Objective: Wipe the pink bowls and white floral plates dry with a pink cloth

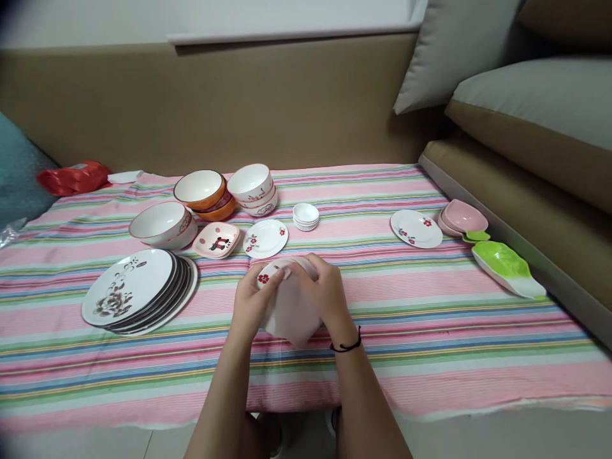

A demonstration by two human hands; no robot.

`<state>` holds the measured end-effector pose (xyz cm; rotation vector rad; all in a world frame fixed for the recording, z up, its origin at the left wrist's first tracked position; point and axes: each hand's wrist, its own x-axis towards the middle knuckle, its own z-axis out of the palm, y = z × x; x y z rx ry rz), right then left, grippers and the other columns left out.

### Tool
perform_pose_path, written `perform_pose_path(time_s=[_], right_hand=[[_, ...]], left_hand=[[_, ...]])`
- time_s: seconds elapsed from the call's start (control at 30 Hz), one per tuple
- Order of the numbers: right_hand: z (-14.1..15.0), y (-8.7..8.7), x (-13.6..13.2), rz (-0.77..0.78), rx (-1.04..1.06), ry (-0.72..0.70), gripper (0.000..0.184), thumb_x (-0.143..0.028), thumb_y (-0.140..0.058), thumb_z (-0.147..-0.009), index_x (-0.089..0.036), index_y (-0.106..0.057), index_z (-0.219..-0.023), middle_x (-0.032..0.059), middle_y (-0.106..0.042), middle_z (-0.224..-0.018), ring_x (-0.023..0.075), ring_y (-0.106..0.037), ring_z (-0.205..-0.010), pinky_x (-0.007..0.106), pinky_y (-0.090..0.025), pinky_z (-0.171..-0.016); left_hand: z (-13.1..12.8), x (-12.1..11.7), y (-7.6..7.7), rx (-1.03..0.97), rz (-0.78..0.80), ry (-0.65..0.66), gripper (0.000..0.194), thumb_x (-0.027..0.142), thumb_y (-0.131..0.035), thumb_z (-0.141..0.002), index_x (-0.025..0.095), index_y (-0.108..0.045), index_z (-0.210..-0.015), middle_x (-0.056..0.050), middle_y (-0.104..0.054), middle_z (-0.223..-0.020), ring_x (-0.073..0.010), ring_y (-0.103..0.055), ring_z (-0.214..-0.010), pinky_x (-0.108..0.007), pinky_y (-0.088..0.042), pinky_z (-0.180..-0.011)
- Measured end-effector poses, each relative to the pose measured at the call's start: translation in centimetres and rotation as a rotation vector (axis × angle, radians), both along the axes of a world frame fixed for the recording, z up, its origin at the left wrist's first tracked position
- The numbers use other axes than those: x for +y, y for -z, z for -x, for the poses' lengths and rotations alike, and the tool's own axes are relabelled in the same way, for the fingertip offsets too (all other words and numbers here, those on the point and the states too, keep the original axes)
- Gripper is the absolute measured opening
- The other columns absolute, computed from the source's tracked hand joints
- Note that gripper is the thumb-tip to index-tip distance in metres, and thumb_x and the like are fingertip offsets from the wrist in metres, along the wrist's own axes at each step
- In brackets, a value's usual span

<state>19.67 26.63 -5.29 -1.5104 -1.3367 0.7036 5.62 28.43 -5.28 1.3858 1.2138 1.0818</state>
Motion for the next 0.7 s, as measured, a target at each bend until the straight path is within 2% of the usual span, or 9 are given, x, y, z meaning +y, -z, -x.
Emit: perform_pose_path(time_s=[0.1,0.2,0.27,0.33,0.4,0.47,0.53,0.6,0.7], right_hand=[[-0.16,0.05,0.04,-0.032,0.037,-0.042,0.029,-0.043,-0.047,-0.088,-0.018,-0.058,-0.077,-0.0024,-0.056,-0.070,0.0125,-0.047,-0.066,0.023,-0.035,-0.061],[-0.16,0.13,0.13,-0.024,0.051,-0.064,0.025,-0.042,-0.052,-0.084,-0.019,-0.061,-0.083,-0.0004,-0.061,-0.076,0.0146,-0.052,-0.070,0.024,-0.038,-0.064],[-0.03,0.28,0.23,-0.008,0.021,-0.034,0.027,-0.046,-0.062,-0.076,-0.019,-0.060,-0.079,-0.0013,-0.059,-0.071,0.0143,-0.050,-0.067,0.024,-0.037,-0.060],[0.17,0.50,0.31,0.005,-0.029,0.045,0.036,-0.052,-0.069,-0.067,-0.019,-0.054,-0.067,-0.0046,-0.049,-0.059,0.0119,-0.042,-0.059,0.023,-0.032,-0.053],[0.31,0.69,0.37,0.010,-0.061,0.131,0.045,-0.056,-0.069,-0.065,-0.020,-0.045,-0.058,-0.0066,-0.037,-0.052,0.0098,-0.033,-0.054,0.023,-0.026,-0.050],[0.31,0.73,0.37,0.008,-0.042,0.160,0.047,-0.058,-0.062,-0.072,-0.020,-0.039,-0.055,-0.0065,-0.031,-0.051,0.0094,-0.029,-0.054,0.023,-0.023,-0.049],[0.15,0.59,0.32,-0.014,0.034,0.105,0.043,-0.055,-0.051,-0.081,-0.019,-0.043,-0.058,-0.0050,-0.037,-0.055,0.0103,-0.033,-0.056,0.023,-0.027,-0.051],[-0.05,0.38,0.26,-0.029,0.118,0.011,0.039,-0.051,-0.043,-0.087,-0.019,-0.050,-0.066,-0.0025,-0.047,-0.063,0.0125,-0.043,-0.062,0.024,-0.034,-0.057],[-0.14,0.22,0.17,-0.005,0.119,-0.043,0.028,-0.046,-0.051,-0.083,-0.020,-0.059,-0.083,0.0007,-0.060,-0.079,0.0165,-0.053,-0.074,0.025,-0.040,-0.065]], left_hand=[[0.00,0.22,0.00,-0.038,-0.006,-0.020,0.026,0.042,-0.057,-0.082,0.017,-0.061,-0.076,0.001,-0.056,-0.068,-0.0130,-0.050,-0.065,-0.022,-0.038,-0.061],[-0.16,0.37,0.30,-0.110,0.020,-0.113,0.026,0.042,-0.056,-0.083,0.017,-0.059,-0.079,0.000,-0.056,-0.072,-0.0126,-0.051,-0.067,-0.022,-0.040,-0.063],[-0.37,0.39,0.55,-0.132,0.026,-0.207,0.024,0.041,-0.061,-0.079,0.017,-0.058,-0.083,0.000,-0.057,-0.076,-0.0122,-0.052,-0.069,-0.022,-0.041,-0.064],[-0.55,0.37,0.69,-0.122,0.003,-0.278,0.025,0.041,-0.065,-0.076,0.018,-0.056,-0.081,0.000,-0.057,-0.077,-0.0118,-0.052,-0.069,-0.022,-0.041,-0.065],[-0.61,0.38,0.68,-0.101,-0.016,-0.260,0.027,0.042,-0.064,-0.076,0.017,-0.054,-0.073,0.001,-0.054,-0.072,-0.0116,-0.049,-0.067,-0.022,-0.039,-0.064],[-0.56,0.42,0.60,-0.096,-0.001,-0.175,0.033,0.046,-0.061,-0.078,0.017,-0.052,-0.065,0.001,-0.051,-0.065,-0.0119,-0.047,-0.064,-0.022,-0.037,-0.061],[-0.46,0.45,0.53,-0.095,0.033,-0.100,0.038,0.050,-0.057,-0.080,0.017,-0.050,-0.061,0.002,-0.048,-0.061,-0.0120,-0.044,-0.061,-0.022,-0.035,-0.058],[-0.38,0.41,0.51,-0.080,0.060,-0.086,0.042,0.052,-0.053,-0.082,0.018,-0.046,-0.058,0.003,-0.043,-0.058,-0.0116,-0.040,-0.057,-0.023,-0.031,-0.054],[-0.37,0.20,0.44,-0.041,0.056,-0.099,0.046,0.053,-0.051,-0.083,0.019,-0.039,-0.055,0.003,-0.035,-0.054,-0.0112,-0.034,-0.053,-0.024,-0.026,-0.050]])
